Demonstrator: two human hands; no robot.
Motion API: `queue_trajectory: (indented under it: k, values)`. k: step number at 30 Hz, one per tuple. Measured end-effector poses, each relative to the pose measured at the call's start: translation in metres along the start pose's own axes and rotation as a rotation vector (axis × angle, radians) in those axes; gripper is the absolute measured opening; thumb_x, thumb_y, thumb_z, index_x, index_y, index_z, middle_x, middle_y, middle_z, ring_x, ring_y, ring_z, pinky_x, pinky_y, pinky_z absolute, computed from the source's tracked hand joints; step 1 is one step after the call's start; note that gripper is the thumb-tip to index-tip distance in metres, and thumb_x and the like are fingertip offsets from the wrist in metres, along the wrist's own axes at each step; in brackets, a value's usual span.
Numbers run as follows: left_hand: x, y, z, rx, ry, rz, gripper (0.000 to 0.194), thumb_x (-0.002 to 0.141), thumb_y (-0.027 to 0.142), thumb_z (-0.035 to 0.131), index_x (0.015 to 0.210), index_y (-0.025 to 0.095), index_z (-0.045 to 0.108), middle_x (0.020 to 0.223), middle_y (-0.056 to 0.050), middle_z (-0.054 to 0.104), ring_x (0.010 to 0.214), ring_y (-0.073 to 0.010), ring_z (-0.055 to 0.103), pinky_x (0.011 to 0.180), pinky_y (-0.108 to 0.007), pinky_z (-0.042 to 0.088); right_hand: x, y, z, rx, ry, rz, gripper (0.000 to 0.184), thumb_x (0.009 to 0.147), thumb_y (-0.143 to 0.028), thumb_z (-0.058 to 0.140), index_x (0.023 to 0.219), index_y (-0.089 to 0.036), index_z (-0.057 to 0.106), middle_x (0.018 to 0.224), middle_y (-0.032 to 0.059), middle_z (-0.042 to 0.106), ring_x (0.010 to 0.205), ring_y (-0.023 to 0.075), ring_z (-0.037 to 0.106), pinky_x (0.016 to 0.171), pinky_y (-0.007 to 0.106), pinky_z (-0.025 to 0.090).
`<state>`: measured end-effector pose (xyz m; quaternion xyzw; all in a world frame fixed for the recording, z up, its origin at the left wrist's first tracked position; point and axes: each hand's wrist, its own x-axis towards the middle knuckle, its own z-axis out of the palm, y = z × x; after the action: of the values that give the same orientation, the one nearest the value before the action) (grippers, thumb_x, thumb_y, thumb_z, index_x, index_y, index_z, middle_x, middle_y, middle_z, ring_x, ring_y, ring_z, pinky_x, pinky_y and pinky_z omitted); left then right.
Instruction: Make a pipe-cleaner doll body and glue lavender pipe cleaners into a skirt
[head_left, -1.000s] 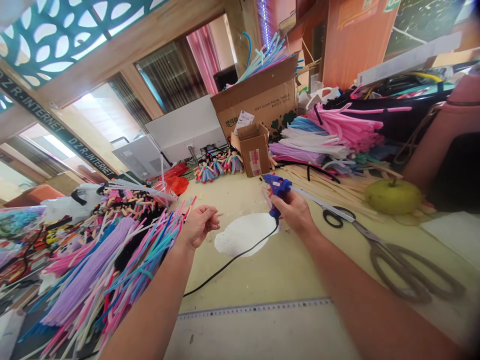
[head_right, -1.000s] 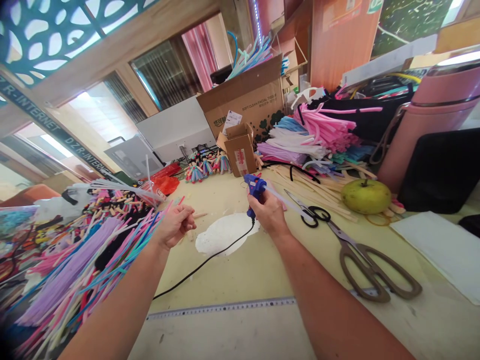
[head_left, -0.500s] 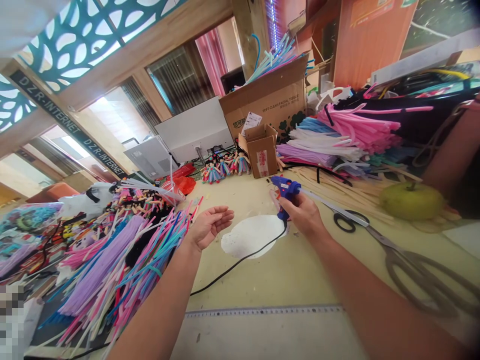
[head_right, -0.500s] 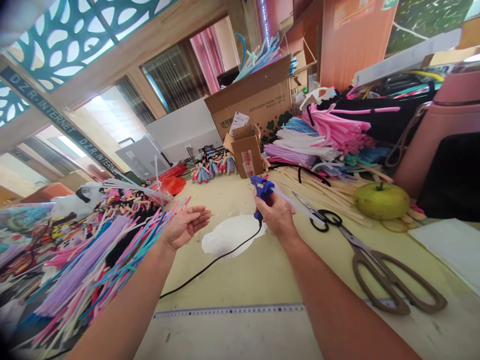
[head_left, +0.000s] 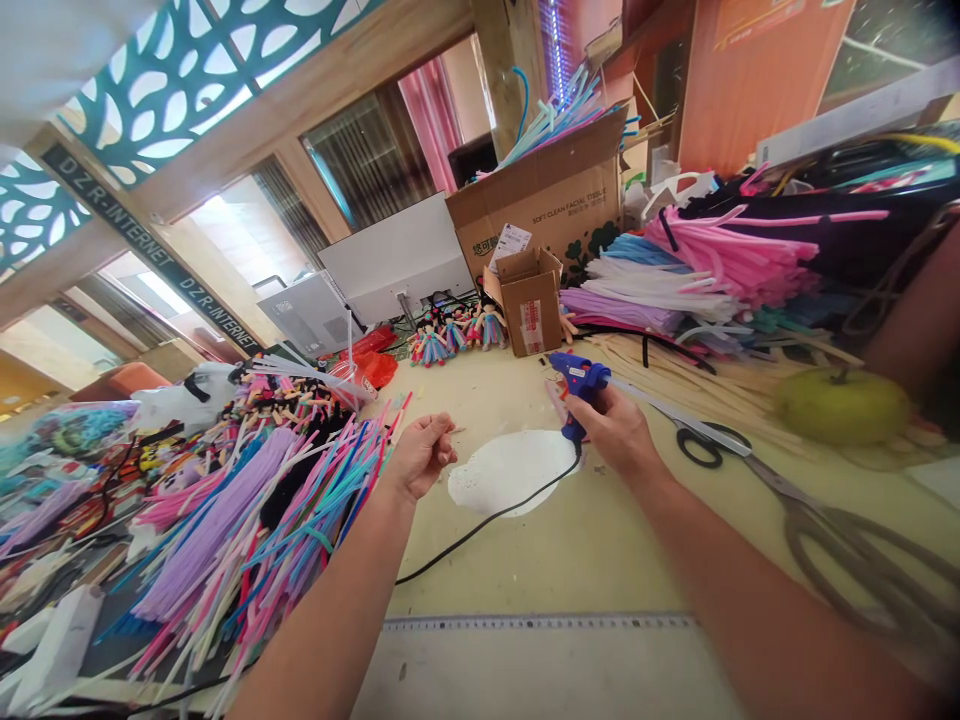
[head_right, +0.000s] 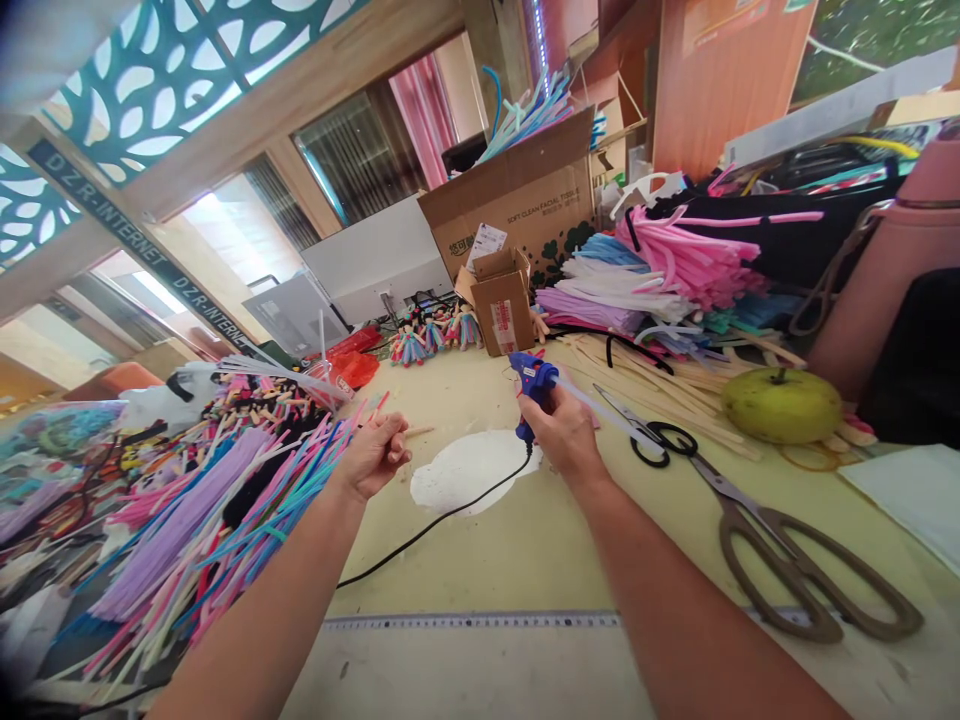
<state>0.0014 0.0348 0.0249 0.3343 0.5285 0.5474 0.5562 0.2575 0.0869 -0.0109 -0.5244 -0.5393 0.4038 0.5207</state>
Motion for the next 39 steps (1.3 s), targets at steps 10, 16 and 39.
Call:
queue_trajectory:
  k: [10, 16, 39]
  values:
    - [-0.004, 0.003, 0.002, -0.051, -0.009, -0.051, 0.007, 0.088, 0.009, 0.059, 0.092, 0.010, 0.065, 0.076, -0.008, 0.074, 0.064, -0.0127, 0.071, 0.067, -0.024, 0.059, 0.000, 0.001, 0.001, 0.021, -0.008, -0.004, 0.039, 0.079, -0.043, 0.062, 0.107, -0.017, 0.071, 0.072, 0.0031, 0.067, 0.059, 0.0158, 0.063, 0.045, 0.022, 0.050]
    - [-0.006, 0.004, -0.001, -0.064, -0.070, -0.094, 0.020, 0.086, 0.001, 0.054, 0.100, 0.009, 0.066, 0.089, -0.011, 0.075, 0.078, -0.0154, 0.073, 0.075, -0.027, 0.060, 0.001, 0.001, 0.001, 0.020, -0.007, -0.013, 0.038, 0.078, -0.043, 0.062, 0.105, -0.017, 0.072, 0.074, 0.0032, 0.067, 0.060, 0.0161, 0.063, 0.047, 0.023, 0.051]
    - [-0.001, -0.005, 0.001, -0.142, -0.035, -0.060, 0.045, 0.084, 0.045, 0.068, 0.058, 0.015, 0.047, 0.035, 0.008, 0.037, 0.030, -0.0023, 0.027, 0.039, -0.016, 0.028, 0.000, -0.001, 0.001, 0.022, -0.005, -0.003, 0.030, 0.076, -0.041, 0.062, 0.093, -0.017, 0.069, 0.072, 0.0035, 0.067, 0.060, 0.0163, 0.062, 0.044, 0.022, 0.050]
